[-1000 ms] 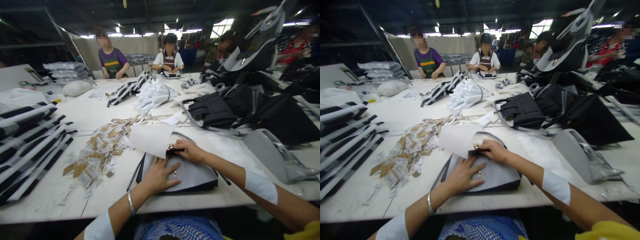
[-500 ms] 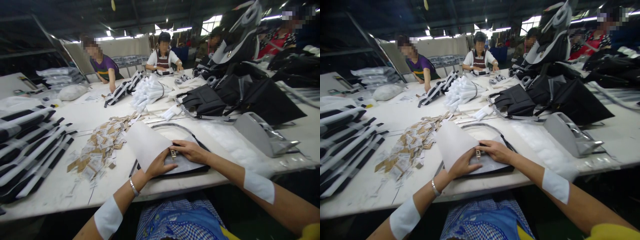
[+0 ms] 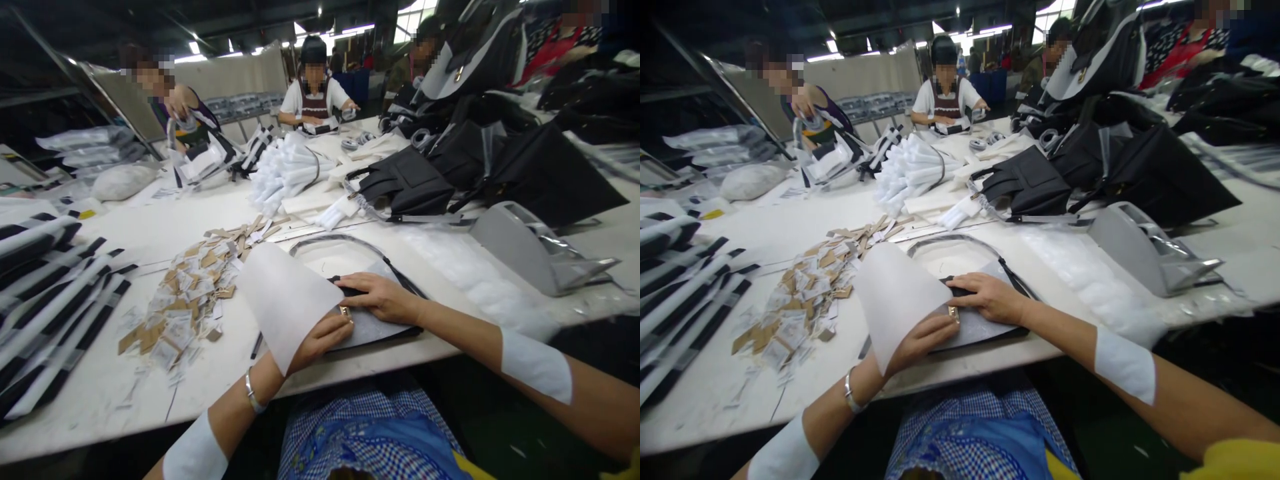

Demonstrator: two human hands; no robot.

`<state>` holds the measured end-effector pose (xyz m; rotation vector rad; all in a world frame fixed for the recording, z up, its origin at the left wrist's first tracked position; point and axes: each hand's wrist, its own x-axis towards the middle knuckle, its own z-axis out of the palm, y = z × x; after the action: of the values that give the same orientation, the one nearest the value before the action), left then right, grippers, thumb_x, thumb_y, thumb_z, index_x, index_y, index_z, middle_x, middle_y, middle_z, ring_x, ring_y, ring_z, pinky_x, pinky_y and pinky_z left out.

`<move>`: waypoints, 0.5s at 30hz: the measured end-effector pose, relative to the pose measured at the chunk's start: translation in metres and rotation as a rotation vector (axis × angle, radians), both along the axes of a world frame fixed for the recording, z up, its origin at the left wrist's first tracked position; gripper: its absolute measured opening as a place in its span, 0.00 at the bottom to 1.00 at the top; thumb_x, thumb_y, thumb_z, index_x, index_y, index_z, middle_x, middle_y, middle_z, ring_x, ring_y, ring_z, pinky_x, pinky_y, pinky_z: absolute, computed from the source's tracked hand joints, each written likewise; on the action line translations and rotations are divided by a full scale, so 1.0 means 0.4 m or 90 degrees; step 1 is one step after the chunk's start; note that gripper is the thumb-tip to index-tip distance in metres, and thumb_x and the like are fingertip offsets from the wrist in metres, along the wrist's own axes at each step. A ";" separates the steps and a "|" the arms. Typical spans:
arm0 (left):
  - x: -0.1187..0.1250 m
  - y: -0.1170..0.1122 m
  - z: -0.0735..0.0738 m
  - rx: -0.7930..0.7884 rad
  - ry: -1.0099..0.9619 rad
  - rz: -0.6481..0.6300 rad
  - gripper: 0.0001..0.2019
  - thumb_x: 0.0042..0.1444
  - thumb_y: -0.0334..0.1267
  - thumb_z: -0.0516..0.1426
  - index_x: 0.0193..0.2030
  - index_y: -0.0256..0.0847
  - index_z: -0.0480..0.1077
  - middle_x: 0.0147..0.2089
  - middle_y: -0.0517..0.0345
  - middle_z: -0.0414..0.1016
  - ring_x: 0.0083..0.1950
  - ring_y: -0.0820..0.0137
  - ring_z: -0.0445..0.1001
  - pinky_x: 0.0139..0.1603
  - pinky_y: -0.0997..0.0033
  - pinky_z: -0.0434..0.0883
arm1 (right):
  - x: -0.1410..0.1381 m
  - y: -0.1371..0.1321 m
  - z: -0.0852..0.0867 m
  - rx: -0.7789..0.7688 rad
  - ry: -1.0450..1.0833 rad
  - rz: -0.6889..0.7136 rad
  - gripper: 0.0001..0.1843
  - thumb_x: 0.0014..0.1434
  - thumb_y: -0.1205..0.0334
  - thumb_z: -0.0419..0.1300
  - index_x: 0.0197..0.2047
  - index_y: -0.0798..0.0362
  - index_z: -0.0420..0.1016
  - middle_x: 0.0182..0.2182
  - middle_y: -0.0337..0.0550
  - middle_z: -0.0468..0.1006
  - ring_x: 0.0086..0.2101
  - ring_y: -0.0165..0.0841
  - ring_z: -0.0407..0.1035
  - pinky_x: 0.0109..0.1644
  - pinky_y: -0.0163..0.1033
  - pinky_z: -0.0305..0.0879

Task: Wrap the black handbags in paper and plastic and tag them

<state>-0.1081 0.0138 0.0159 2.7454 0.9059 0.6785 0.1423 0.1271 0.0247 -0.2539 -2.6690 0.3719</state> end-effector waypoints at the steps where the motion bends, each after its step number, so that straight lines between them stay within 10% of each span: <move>1: 0.001 0.000 0.007 0.002 0.009 -0.011 0.23 0.70 0.31 0.46 0.69 0.50 0.55 0.62 0.54 0.71 0.62 0.66 0.71 0.63 0.64 0.70 | 0.000 0.000 -0.002 0.000 0.001 0.001 0.28 0.60 0.77 0.54 0.59 0.47 0.74 0.64 0.51 0.66 0.63 0.41 0.59 0.66 0.53 0.59; 15: 0.004 0.013 -0.007 -0.075 -0.035 0.019 0.14 0.69 0.37 0.52 0.59 0.46 0.69 0.54 0.54 0.77 0.53 0.67 0.76 0.54 0.69 0.74 | -0.029 -0.031 0.054 -0.227 -0.082 -0.139 0.22 0.57 0.52 0.68 0.55 0.44 0.78 0.60 0.45 0.73 0.57 0.43 0.68 0.62 0.49 0.64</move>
<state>-0.1065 0.0191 0.0131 2.6027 0.9445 0.6783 0.1309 0.1148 0.0461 -0.6917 -2.6471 0.7834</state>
